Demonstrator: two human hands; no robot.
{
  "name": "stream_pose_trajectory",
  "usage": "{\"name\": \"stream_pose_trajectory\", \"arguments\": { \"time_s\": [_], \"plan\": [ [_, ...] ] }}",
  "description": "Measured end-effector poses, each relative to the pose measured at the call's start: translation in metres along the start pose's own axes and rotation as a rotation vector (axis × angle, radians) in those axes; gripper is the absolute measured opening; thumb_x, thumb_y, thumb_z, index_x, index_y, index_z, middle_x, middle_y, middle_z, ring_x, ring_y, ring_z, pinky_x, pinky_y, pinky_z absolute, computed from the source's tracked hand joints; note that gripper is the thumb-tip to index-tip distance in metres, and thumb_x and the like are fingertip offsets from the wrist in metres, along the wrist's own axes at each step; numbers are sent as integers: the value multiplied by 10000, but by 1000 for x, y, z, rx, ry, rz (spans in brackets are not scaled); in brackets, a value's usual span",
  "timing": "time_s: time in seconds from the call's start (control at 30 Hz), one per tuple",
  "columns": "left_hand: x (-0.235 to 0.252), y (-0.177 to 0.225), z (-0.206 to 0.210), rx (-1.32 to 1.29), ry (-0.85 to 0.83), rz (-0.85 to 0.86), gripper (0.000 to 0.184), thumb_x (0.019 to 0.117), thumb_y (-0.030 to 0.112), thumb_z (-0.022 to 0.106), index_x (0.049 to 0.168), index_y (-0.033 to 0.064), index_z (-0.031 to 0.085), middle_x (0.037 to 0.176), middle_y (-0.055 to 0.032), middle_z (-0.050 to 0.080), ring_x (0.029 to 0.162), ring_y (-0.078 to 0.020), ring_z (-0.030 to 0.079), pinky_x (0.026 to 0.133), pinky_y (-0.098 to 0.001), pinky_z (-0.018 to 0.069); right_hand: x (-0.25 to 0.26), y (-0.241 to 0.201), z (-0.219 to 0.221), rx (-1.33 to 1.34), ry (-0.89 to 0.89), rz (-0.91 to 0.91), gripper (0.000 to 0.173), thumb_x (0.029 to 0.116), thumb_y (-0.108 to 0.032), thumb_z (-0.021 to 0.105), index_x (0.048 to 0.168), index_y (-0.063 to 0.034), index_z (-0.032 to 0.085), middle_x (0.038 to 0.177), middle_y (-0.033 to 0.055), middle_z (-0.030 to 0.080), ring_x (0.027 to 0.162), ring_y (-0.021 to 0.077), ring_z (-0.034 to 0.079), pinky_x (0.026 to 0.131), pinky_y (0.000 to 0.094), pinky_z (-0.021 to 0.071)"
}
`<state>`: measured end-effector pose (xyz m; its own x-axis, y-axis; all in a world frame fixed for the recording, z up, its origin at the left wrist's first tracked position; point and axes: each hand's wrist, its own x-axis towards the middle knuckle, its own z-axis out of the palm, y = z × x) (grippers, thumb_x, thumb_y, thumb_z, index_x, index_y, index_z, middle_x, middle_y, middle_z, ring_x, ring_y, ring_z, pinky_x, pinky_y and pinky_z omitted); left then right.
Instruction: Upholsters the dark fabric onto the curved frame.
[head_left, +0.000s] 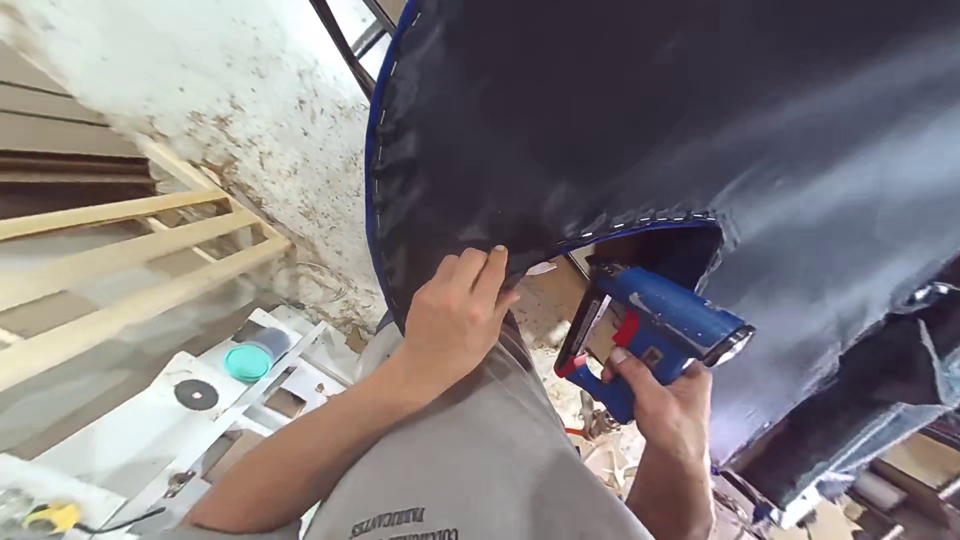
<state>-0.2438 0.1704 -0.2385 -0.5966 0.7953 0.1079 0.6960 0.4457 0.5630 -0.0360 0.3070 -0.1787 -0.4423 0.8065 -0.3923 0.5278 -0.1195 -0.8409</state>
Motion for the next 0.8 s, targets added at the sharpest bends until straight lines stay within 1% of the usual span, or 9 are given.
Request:
{"name": "stream_pose_trajectory", "arguments": {
  "time_s": [0.07,0.13,0.2,0.27,0.37,0.43,0.53,0.6,0.8],
  "plan": [
    [-4,0,2,61,18,-10,342,982,292,684,1213,47,741,996,-149,695,863,-291,680,720,-373,575,3,8,2,-3,-29,-2,161,857,-129,716,1000,-86,652,732,-59,724,598,90,702,568,278,630],
    [-5,-1,-1,116,19,-18,247,1011,226,643,1171,91,774,975,-130,699,860,-288,674,708,-374,568,4,16,1,-23,-52,1,181,853,-147,723,1005,-80,651,746,-63,723,607,80,702,571,274,630],
    [-2,-2,-6,196,34,17,229,1011,151,609,1156,94,776,962,-119,711,876,-294,672,706,-384,556,3,23,0,-32,-65,17,210,850,-164,720,1022,-71,646,752,-64,718,609,76,700,572,272,629],
    [2,-4,-10,260,116,117,220,997,115,612,1138,58,771,903,-109,737,847,-280,691,677,-365,550,0,28,-3,-23,-60,24,223,843,-166,728,1027,-69,649,757,-63,721,611,72,699,571,267,627],
    [1,-12,-9,258,199,334,192,972,48,626,1100,-5,758,830,-128,714,760,-273,668,638,-351,531,-6,36,-8,-2,-56,-3,262,844,-161,734,1065,-55,644,795,-61,732,637,71,711,592,266,636],
    [-3,-19,-3,270,176,455,174,975,1,603,1074,-21,745,836,-135,698,737,-274,646,624,-355,520,-9,40,-10,11,-49,-13,265,849,-158,732,1070,-45,640,800,-55,734,642,75,711,595,268,636],
    [-6,-26,0,285,138,550,185,973,-26,577,1068,-33,736,908,-143,712,767,-272,645,647,-350,524,-15,43,-10,-6,-40,-1,280,849,-166,733,1083,-48,634,806,-58,733,646,70,711,596,261,636],
    [-5,-29,0,267,143,568,180,976,-23,573,1050,-34,737,923,-144,719,775,-271,647,652,-347,523,-20,44,-11,-22,-33,4,273,847,-181,741,1069,-57,641,800,-63,731,646,67,712,595,259,635],
    [-5,-32,3,185,198,569,165,965,-30,588,1028,-40,740,847,-138,698,739,-263,628,626,-338,504,-35,36,-1,8,-21,3,310,827,-187,757,1082,-61,634,819,-52,737,650,87,716,601,275,639]
  ]
}}
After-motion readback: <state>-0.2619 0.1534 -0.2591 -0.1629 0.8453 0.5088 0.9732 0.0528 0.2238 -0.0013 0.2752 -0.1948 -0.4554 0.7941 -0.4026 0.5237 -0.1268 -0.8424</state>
